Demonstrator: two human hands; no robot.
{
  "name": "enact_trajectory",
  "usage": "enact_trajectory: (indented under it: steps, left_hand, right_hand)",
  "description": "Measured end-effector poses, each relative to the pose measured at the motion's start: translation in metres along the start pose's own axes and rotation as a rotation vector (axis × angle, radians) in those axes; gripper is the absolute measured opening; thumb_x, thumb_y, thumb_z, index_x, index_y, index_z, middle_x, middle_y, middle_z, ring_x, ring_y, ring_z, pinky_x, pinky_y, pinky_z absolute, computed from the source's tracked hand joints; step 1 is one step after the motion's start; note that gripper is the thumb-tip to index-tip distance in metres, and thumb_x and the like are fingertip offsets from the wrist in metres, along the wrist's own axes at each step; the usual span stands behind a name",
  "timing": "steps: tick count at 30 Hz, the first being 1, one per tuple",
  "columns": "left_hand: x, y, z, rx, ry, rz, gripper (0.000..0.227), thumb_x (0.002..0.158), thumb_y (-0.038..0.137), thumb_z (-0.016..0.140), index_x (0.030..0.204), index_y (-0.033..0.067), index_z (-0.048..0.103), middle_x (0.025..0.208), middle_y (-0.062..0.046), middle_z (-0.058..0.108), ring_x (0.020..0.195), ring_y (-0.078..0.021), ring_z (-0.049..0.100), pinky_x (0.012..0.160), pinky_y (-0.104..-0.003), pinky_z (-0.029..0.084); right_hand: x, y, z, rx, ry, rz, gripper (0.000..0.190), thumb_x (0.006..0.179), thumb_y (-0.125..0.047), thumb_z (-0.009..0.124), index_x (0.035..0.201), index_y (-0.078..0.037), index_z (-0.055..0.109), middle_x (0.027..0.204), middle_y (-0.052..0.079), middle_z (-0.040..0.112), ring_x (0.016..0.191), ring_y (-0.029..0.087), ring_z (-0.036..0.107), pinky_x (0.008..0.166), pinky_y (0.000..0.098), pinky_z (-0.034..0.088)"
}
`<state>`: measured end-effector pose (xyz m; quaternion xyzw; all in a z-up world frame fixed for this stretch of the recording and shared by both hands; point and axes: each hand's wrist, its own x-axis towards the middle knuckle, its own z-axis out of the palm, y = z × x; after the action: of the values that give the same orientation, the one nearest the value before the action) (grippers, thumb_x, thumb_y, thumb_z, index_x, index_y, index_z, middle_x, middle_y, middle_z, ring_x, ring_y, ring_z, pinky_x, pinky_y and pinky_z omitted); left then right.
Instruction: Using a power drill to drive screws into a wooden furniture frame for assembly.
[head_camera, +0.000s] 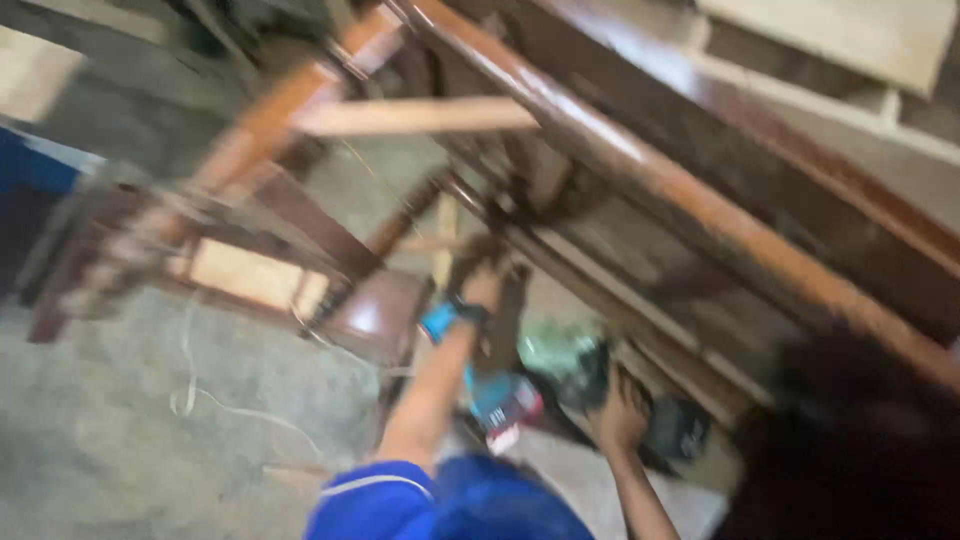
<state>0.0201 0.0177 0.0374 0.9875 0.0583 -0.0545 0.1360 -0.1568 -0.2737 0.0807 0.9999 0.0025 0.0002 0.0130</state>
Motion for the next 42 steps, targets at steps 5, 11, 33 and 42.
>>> enact_trajectory:
  steps: [5, 11, 33, 42]
  left_hand:
    - [-0.008, -0.007, -0.032, 0.083, -0.077, 0.071, 0.073, 0.073, 0.036, 0.09, 0.14, 0.028, 0.059, 0.158, -0.017, 0.033, 0.142, -0.0345, 0.042, 0.116, -0.052, 0.04]
    - [0.018, 0.009, 0.041, 0.196, 0.269, 0.326, 0.039, 0.083, 0.02, 0.056, 0.116, 0.009, 0.074, 0.119, -0.014, 0.067, 0.117, -0.0391, 0.05, 0.096, -0.057, 0.039]
    - [-0.094, 0.015, -0.252, -2.007, -0.275, -0.392, 0.01, 0.104, 0.009, 0.055, 0.106, 0.0022, 0.062, 0.117, -0.025, 0.076, 0.081, -0.0229, 0.076, 0.068, -0.029, 0.06]
    - [-0.144, -0.025, -0.385, -2.135, -0.384, -0.115, 0.013, 0.099, 0.014, 0.064, 0.089, 0.0089, 0.056, 0.106, -0.02, 0.075, 0.084, -0.0248, 0.075, 0.069, -0.036, 0.065]
  right_hand:
    - [0.007, -0.027, -0.06, 0.209, -0.328, 0.196, 0.093, 0.081, -0.012, 0.077, 0.161, -0.02, 0.032, 0.143, 0.018, 0.056, 0.132, 0.039, 0.055, 0.106, 0.0554, 0.043]
    - [0.001, -0.005, 0.002, 0.054, -0.022, 0.047, 0.13, 0.045, -0.027, 0.099, 0.158, -0.028, 0.036, 0.142, 0.005, 0.055, 0.113, 0.032, 0.063, 0.089, 0.0449, 0.054]
    - [-0.037, -0.074, -0.217, 1.226, 0.095, 0.064, 0.111, 0.059, -0.017, 0.089, 0.157, -0.009, 0.038, 0.155, 0.01, 0.048, 0.142, 0.023, 0.048, 0.12, 0.0404, 0.037]
    - [-0.037, -0.256, -0.328, 2.297, 0.194, -0.252, 0.092, 0.08, -0.003, 0.08, 0.154, -0.002, 0.026, 0.097, 0.029, 0.069, 0.074, 0.028, 0.072, 0.073, 0.0402, 0.059]
